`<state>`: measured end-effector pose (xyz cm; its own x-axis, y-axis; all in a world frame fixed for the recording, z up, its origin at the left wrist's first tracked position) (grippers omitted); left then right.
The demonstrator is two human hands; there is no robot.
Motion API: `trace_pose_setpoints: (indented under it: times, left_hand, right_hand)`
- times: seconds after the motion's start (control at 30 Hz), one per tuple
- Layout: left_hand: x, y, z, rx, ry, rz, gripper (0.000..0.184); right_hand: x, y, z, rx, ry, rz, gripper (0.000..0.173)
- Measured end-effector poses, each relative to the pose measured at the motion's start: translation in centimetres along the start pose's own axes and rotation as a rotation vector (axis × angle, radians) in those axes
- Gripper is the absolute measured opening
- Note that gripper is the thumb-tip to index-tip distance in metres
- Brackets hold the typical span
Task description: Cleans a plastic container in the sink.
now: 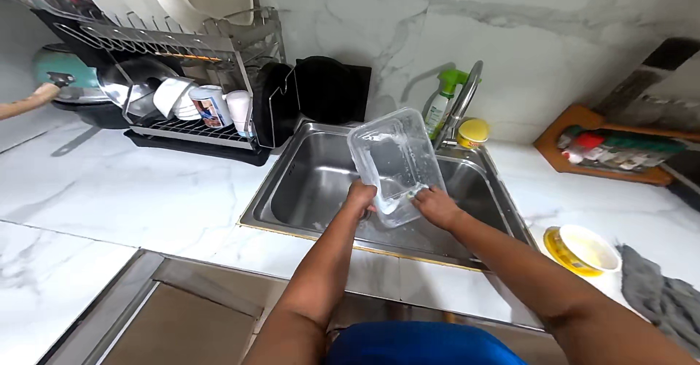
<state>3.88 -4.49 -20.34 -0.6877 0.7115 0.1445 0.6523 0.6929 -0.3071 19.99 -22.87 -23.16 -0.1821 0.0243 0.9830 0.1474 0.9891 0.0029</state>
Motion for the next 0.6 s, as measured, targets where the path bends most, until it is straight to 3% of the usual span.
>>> trace_pose_setpoints:
  times: [0.07, 0.17, 0.23, 0.3, 0.33, 0.4, 0.5, 0.53, 0.6]
  left_hand:
    - [0.0, 0.9, 0.9, -0.098, -0.082, -0.092, 0.057]
    - [-1.7, -0.4, 1.4, -0.086, -0.360, -0.074, 0.085]
    - [-3.7, -2.0, 1.6, -0.007, -0.501, -0.037, 0.077]
    - [-4.4, -2.5, 1.4, 0.027, -0.556, -0.059, 0.062]
    - [-4.1, -2.3, 1.1, 0.053, -0.550, -0.081, 0.058]
    - [-2.9, -1.7, 0.9, 0.112, -0.482, -0.052, 0.058]
    - [-2.8, -1.3, 1.3, 0.170, -0.325, 0.007, 0.073]
    - [-2.9, -1.5, 1.2, 0.174, -0.282, 0.031, 0.079]
    - [-3.2, -2.0, 0.8, 0.175, -0.241, 0.077, 0.087]
  right_hand:
    - [1.2, -0.1, 1.7, 0.028, 0.007, -0.190, 0.020]
    - [4.3, 1.2, 5.7, -0.151, 0.187, -0.264, 0.023]
    - [5.3, 2.5, 8.5, -0.236, 0.276, -0.350, 0.025]
    - [5.0, 3.5, 9.7, -0.190, 0.309, -0.463, 0.023]
    - [5.1, 3.7, 9.4, -0.127, 0.367, -0.419, 0.025]
    - [6.0, 3.7, 7.5, -0.015, 0.581, -0.162, 0.034]
    - [7.7, 3.4, 3.0, -0.066, 0.836, 0.071, 0.035]
    - [8.2, 3.1, 1.6, -0.157, 0.849, 0.037, 0.033]
    - [8.8, 2.9, -0.1, -0.387, 0.736, -0.207, 0.032]
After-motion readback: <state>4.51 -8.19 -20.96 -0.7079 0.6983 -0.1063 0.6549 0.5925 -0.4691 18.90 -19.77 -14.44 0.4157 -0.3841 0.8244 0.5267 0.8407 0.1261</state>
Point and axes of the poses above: each hand's wrist, its own y-axis towards the middle knuckle, its own x-axis out of the back of the hand, z = x × y, the point moved 1 cm from there along y, towards the middle knuckle, and after that the axes turned 4 degrees about -z, right-handed, at the moved point
